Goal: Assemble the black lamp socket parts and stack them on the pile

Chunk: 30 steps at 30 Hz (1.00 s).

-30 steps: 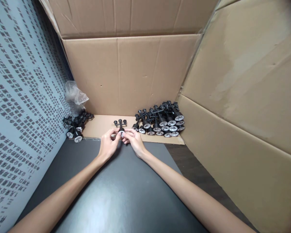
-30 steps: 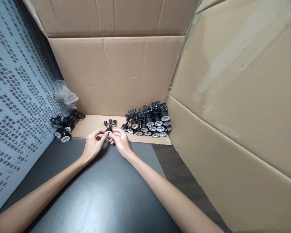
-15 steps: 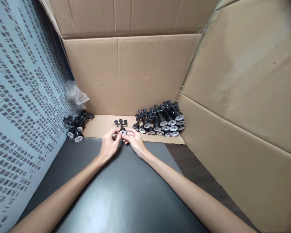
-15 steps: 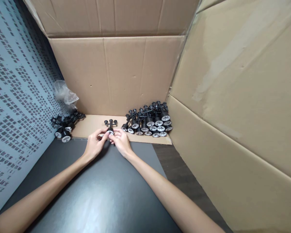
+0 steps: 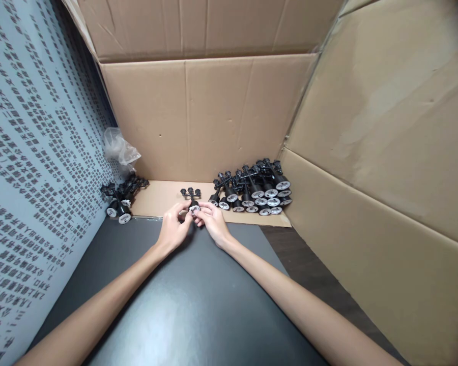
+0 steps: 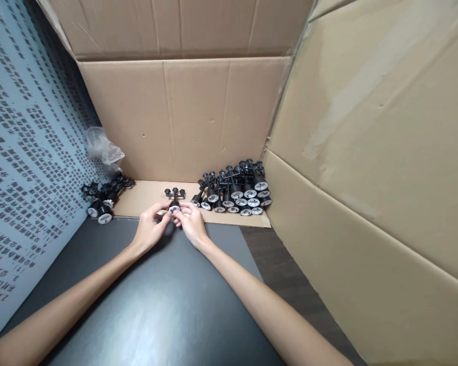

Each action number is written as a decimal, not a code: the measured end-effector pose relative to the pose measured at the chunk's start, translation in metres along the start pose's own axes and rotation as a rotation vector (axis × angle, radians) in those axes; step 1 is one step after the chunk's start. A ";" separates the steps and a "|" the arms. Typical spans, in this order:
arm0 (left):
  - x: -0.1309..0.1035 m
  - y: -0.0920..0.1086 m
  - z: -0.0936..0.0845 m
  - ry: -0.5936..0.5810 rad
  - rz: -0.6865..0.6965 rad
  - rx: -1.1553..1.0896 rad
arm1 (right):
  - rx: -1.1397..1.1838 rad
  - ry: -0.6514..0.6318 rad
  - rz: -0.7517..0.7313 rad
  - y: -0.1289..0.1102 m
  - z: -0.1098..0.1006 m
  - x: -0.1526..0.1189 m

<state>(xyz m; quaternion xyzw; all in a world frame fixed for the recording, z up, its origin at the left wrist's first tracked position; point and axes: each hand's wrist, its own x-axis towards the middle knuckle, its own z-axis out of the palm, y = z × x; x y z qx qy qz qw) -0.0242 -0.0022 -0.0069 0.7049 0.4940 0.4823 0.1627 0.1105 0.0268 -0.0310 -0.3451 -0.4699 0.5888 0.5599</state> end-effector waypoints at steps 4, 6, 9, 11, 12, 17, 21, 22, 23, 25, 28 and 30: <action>0.000 -0.002 0.000 -0.005 -0.008 -0.010 | -0.004 0.003 -0.001 -0.001 0.001 -0.001; 0.000 -0.003 0.001 -0.006 -0.010 -0.016 | -0.007 0.008 0.000 -0.001 0.001 0.000; 0.000 -0.003 0.001 -0.007 -0.005 -0.023 | -0.005 0.009 -0.001 0.000 0.001 0.000; 0.000 -0.004 0.001 -0.005 -0.001 -0.023 | -0.004 0.010 -0.003 0.000 0.000 0.000; 0.000 -0.004 0.001 -0.004 0.000 -0.022 | -0.005 0.011 -0.005 0.000 0.000 0.000; 0.000 -0.004 0.000 -0.008 0.007 -0.007 | -0.004 0.012 -0.005 -0.001 0.001 -0.001; 0.001 -0.004 0.000 -0.008 0.020 -0.001 | -0.019 0.001 -0.023 -0.002 0.002 -0.003; 0.001 -0.005 0.001 -0.007 0.024 -0.001 | -0.025 0.001 -0.029 -0.002 0.002 -0.003; 0.000 -0.005 0.001 -0.006 0.028 0.000 | -0.029 0.004 -0.035 -0.002 0.002 -0.003; 0.000 -0.006 0.001 -0.007 0.033 0.005 | -0.033 0.018 -0.044 0.000 0.002 -0.003; 0.000 -0.007 0.002 -0.013 0.028 0.006 | -0.035 0.032 -0.052 0.002 0.002 -0.002; 0.000 -0.007 0.001 -0.015 0.024 0.004 | -0.034 0.031 -0.052 0.002 0.002 -0.001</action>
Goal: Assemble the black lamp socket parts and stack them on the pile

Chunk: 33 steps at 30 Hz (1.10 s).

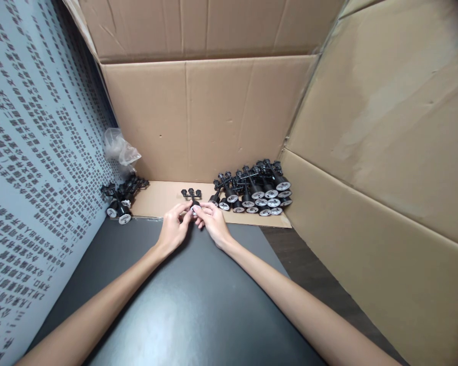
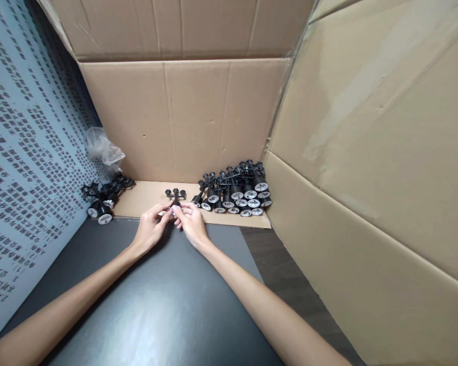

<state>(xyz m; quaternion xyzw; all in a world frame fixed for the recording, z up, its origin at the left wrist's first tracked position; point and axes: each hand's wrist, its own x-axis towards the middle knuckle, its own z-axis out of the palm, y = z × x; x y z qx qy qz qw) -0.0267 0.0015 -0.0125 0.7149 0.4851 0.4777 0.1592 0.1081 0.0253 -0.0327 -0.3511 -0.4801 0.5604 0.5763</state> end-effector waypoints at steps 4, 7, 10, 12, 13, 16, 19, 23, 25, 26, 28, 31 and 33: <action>0.000 0.001 0.000 -0.004 0.003 0.005 | 0.004 0.005 -0.004 0.001 0.000 0.001; 0.000 0.001 0.000 -0.006 0.005 0.009 | -0.002 0.013 -0.009 0.002 0.000 0.001; 0.000 0.000 0.000 -0.003 0.008 0.008 | -0.005 0.010 -0.013 0.003 -0.001 0.001; 0.000 0.000 0.000 -0.003 0.005 0.006 | -0.003 0.002 -0.015 0.002 -0.001 0.001; 0.000 0.000 0.000 -0.002 0.002 0.006 | -0.001 -0.005 -0.017 0.002 -0.001 0.001; 0.000 0.002 0.000 0.013 -0.005 0.010 | 0.005 -0.042 -0.021 0.002 -0.001 0.001; 0.000 0.004 -0.001 0.033 -0.009 0.012 | 0.017 -0.069 -0.030 0.002 -0.001 0.001; 0.000 0.004 -0.001 0.033 -0.001 0.025 | 0.021 -0.058 -0.033 0.005 -0.001 0.002; -0.001 0.004 -0.001 0.027 0.008 0.032 | 0.023 -0.046 -0.033 0.005 -0.001 0.002; -0.001 0.003 0.000 0.024 0.013 0.034 | 0.024 -0.039 -0.033 0.005 -0.001 0.002; -0.001 0.002 0.000 0.023 0.020 0.035 | 0.026 -0.030 -0.031 0.006 -0.001 0.003; -0.001 0.001 0.001 0.025 0.034 0.034 | 0.029 -0.024 -0.033 0.006 -0.001 0.003; -0.001 0.000 0.002 0.029 0.046 0.033 | 0.032 -0.026 -0.037 0.007 -0.002 0.004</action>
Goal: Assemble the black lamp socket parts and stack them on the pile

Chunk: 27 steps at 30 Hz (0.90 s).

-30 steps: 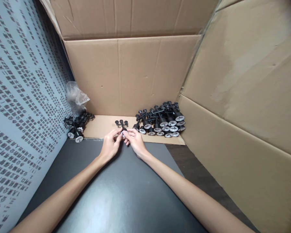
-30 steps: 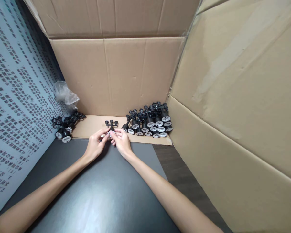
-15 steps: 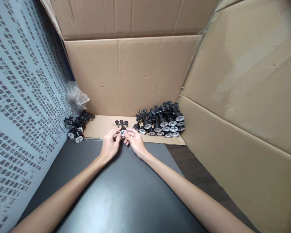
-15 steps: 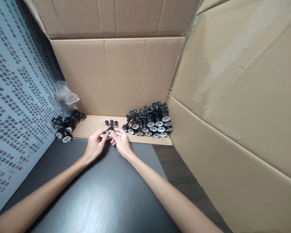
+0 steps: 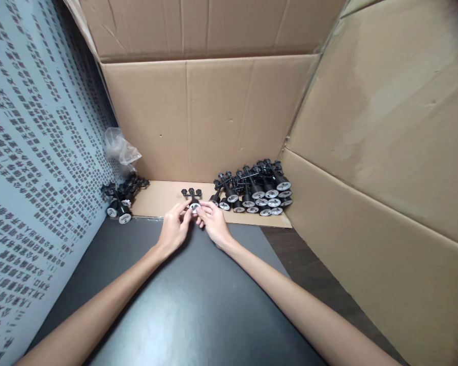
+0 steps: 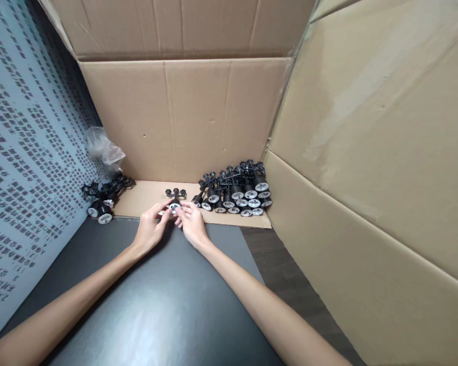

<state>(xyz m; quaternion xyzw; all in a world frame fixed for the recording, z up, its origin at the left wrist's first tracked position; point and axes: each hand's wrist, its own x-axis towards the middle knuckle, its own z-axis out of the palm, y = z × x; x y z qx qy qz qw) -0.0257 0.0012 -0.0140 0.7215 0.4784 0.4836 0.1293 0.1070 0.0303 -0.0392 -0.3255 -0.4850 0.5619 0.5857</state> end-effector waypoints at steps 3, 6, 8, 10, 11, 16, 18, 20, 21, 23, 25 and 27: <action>0.000 -0.001 0.000 0.005 0.008 -0.001 | -0.003 -0.012 -0.005 0.001 0.000 0.000; 0.000 -0.002 0.000 0.004 0.008 0.003 | -0.016 -0.022 0.001 0.000 -0.001 -0.001; 0.000 -0.002 0.000 0.001 0.010 0.010 | -0.028 -0.024 0.009 -0.001 -0.001 -0.002; 0.000 -0.002 -0.001 -0.003 0.013 0.016 | -0.039 -0.020 0.013 -0.001 0.000 -0.002; 0.000 -0.002 -0.001 -0.004 0.015 0.017 | -0.043 -0.016 0.012 -0.001 0.000 -0.003; 0.000 -0.002 -0.001 -0.003 0.023 0.025 | -0.045 -0.007 0.005 -0.001 0.000 -0.003; 0.000 -0.002 0.000 -0.007 0.025 0.025 | -0.044 -0.003 0.006 -0.001 0.000 -0.003; 0.000 -0.002 -0.001 -0.012 0.027 0.024 | -0.049 0.005 0.005 -0.001 0.000 -0.002; 0.000 -0.001 -0.001 -0.014 0.028 0.023 | -0.053 0.008 0.006 -0.001 0.000 -0.002; 0.000 -0.001 -0.001 -0.018 0.029 0.021 | -0.060 0.011 0.008 -0.001 0.000 -0.002; 0.000 -0.001 -0.001 -0.021 0.030 0.016 | -0.064 0.011 0.008 -0.002 0.000 -0.003; 0.000 0.000 -0.001 -0.028 0.032 0.014 | -0.065 0.012 0.004 -0.001 0.000 -0.003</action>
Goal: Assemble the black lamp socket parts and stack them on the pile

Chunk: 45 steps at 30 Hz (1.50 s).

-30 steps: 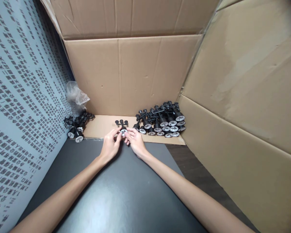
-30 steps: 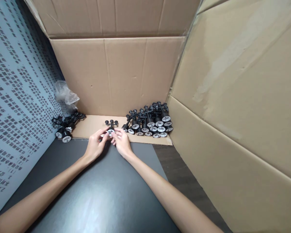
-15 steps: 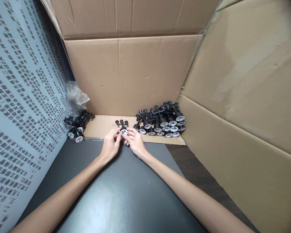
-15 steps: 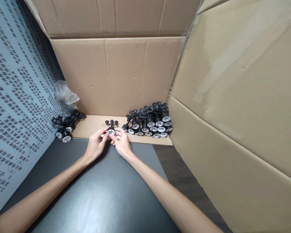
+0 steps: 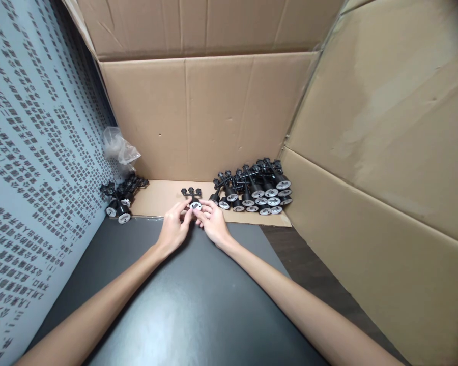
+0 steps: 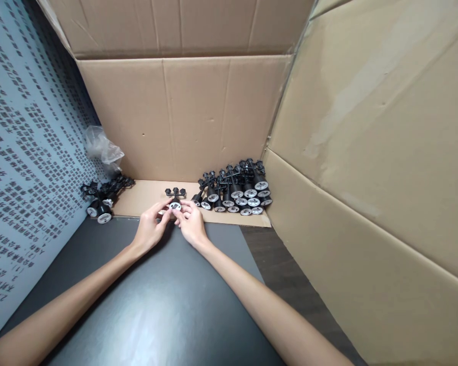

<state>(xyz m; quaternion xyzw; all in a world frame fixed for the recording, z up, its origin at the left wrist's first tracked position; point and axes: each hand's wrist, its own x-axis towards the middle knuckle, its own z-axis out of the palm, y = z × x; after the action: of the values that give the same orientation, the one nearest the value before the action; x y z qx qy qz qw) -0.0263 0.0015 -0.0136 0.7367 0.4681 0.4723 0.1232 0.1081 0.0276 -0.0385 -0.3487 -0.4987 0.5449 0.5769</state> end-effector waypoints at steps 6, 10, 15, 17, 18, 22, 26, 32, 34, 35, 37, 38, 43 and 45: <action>0.000 0.000 0.001 -0.012 0.012 0.006 | 0.006 -0.003 -0.005 0.001 -0.001 0.001; 0.000 0.000 0.001 0.005 0.004 0.003 | 0.006 -0.030 -0.001 0.001 -0.002 0.002; 0.001 0.001 0.000 0.024 -0.003 0.015 | 0.003 -0.057 -0.010 0.000 -0.001 0.001; 0.001 0.001 0.000 0.024 -0.003 0.026 | 0.002 -0.056 -0.005 -0.001 -0.001 0.000; 0.000 0.001 0.000 0.023 -0.006 0.029 | -0.002 -0.057 -0.003 -0.001 -0.001 0.000; 0.000 0.003 -0.001 0.028 -0.032 0.026 | -0.024 -0.059 -0.002 -0.004 -0.002 -0.001; 0.000 0.004 -0.002 0.034 -0.056 0.023 | -0.025 -0.066 -0.002 -0.005 -0.002 -0.001; 0.001 0.003 -0.001 0.041 -0.058 0.021 | -0.014 -0.074 -0.012 -0.005 0.000 -0.002; 0.001 0.003 -0.001 0.040 -0.059 0.018 | -0.017 -0.079 -0.014 -0.006 0.000 -0.002; 0.001 0.003 -0.001 0.038 -0.062 0.017 | -0.020 -0.080 -0.014 -0.006 0.000 -0.003; 0.001 0.003 -0.002 0.032 -0.069 0.016 | -0.025 -0.077 -0.016 -0.005 0.000 -0.002; 0.001 0.004 -0.002 0.029 -0.070 0.014 | -0.029 -0.075 -0.019 -0.005 0.000 -0.002; 0.001 0.006 -0.003 0.036 -0.054 0.008 | -0.024 -0.082 -0.039 -0.004 0.001 -0.003; 0.001 0.007 -0.003 0.039 -0.048 0.013 | -0.017 -0.075 -0.034 -0.005 0.001 -0.005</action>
<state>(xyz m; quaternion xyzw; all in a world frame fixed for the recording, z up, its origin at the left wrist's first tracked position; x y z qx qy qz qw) -0.0248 -0.0021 -0.0072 0.7167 0.4909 0.4804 0.1209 0.1086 0.0219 -0.0343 -0.3242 -0.5304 0.5434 0.5641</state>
